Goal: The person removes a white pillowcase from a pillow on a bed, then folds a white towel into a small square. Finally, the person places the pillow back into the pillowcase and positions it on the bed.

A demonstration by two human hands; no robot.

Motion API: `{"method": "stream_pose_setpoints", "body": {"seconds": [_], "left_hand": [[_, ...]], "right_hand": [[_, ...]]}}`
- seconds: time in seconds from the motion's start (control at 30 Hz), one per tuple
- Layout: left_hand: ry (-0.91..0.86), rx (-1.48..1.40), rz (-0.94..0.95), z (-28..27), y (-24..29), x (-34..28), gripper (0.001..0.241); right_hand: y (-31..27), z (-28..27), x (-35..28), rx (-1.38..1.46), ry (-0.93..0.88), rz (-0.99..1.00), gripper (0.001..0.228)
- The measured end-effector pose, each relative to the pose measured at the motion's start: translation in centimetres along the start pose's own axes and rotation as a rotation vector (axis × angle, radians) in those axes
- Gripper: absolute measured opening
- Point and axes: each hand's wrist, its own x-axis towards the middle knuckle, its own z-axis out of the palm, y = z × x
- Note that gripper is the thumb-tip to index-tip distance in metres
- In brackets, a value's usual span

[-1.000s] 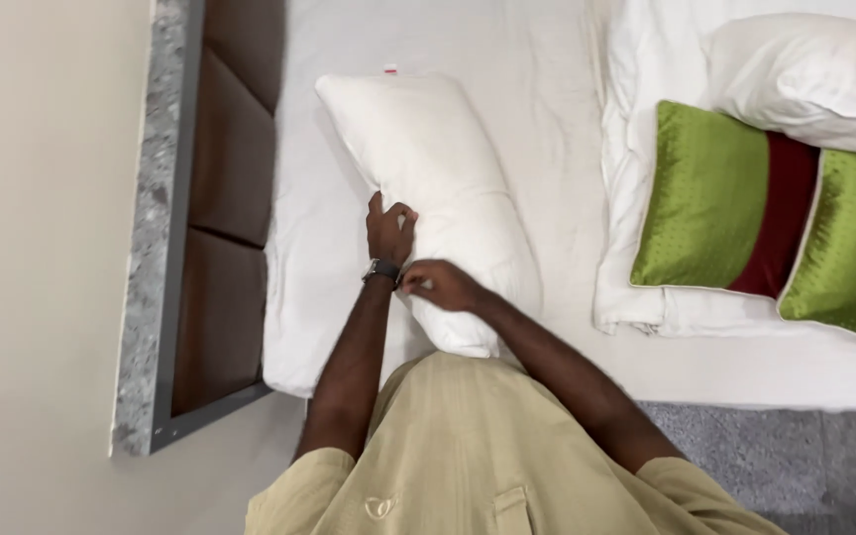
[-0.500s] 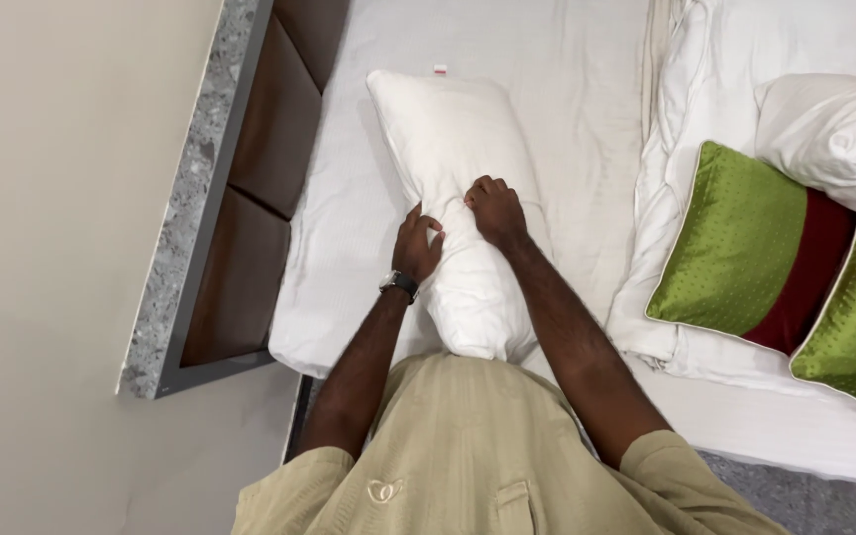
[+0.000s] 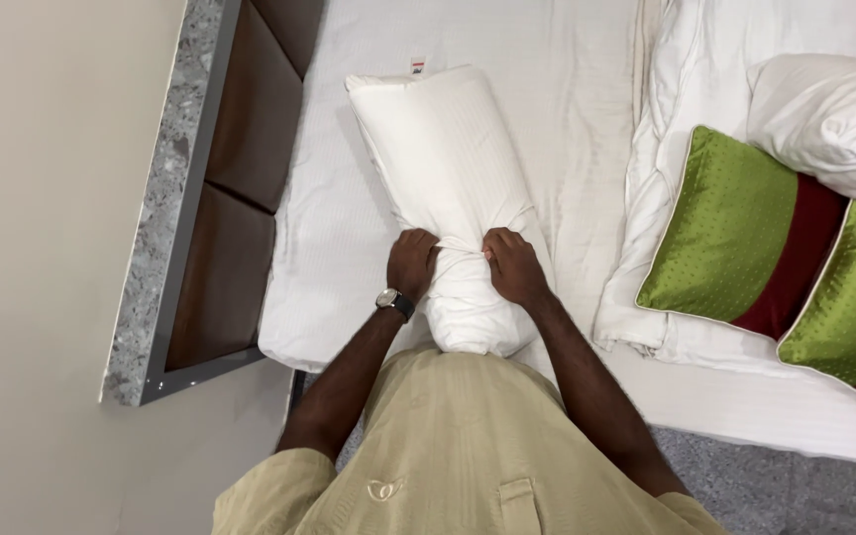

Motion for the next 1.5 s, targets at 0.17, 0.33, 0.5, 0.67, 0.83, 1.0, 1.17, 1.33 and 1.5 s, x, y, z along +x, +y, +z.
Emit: {"method": "stream_pose_setpoints", "body": {"seconds": [0.17, 0.33, 0.5, 0.67, 0.83, 1.0, 1.17, 1.33, 1.5], "left_hand": [[-0.059, -0.22, -0.103, -1.1, 3.4, -2.7, 0.009], [-0.095, -0.334, -0.113, -2.0, 4.5, -4.1, 0.017], [-0.262, -0.102, -0.187, -1.2, 2.1, -3.9, 0.016], [-0.232, -0.069, -0.281, 0.4, -0.8, -6.8, 0.012], [-0.308, -0.081, -0.365, 2.3, -4.4, -11.5, 0.016], [-0.251, -0.156, -0.348, 2.2, -5.1, -12.0, 0.016], [-0.289, -0.164, -0.377, 2.3, -5.3, -12.7, 0.016], [-0.373, -0.192, -0.395, 2.8, -4.5, -9.8, 0.017], [-0.501, -0.305, -0.316, 2.5, -1.3, -6.6, 0.022]], "right_hand": [[3.8, 1.5, 0.0, 0.083, 0.193, 0.081, 0.013], [9.7, 3.6, 1.9, -0.014, 0.319, 0.181, 0.03], [10.6, 3.2, 4.9, -0.131, 0.081, 0.125, 0.007], [7.0, 1.6, 4.1, -0.114, -0.113, 0.235, 0.014], [8.0, 2.4, 0.9, -0.095, -0.225, 0.206, 0.015], [5.8, 1.9, 0.0, -0.14, -0.288, 0.215, 0.013], [2.6, -0.3, -1.8, -0.112, -0.344, 0.381, 0.012], [0.8, -2.8, -3.6, -0.174, -0.34, 0.458, 0.012], [-0.4, -6.0, -5.6, -0.252, -0.242, 0.534, 0.011]]}}
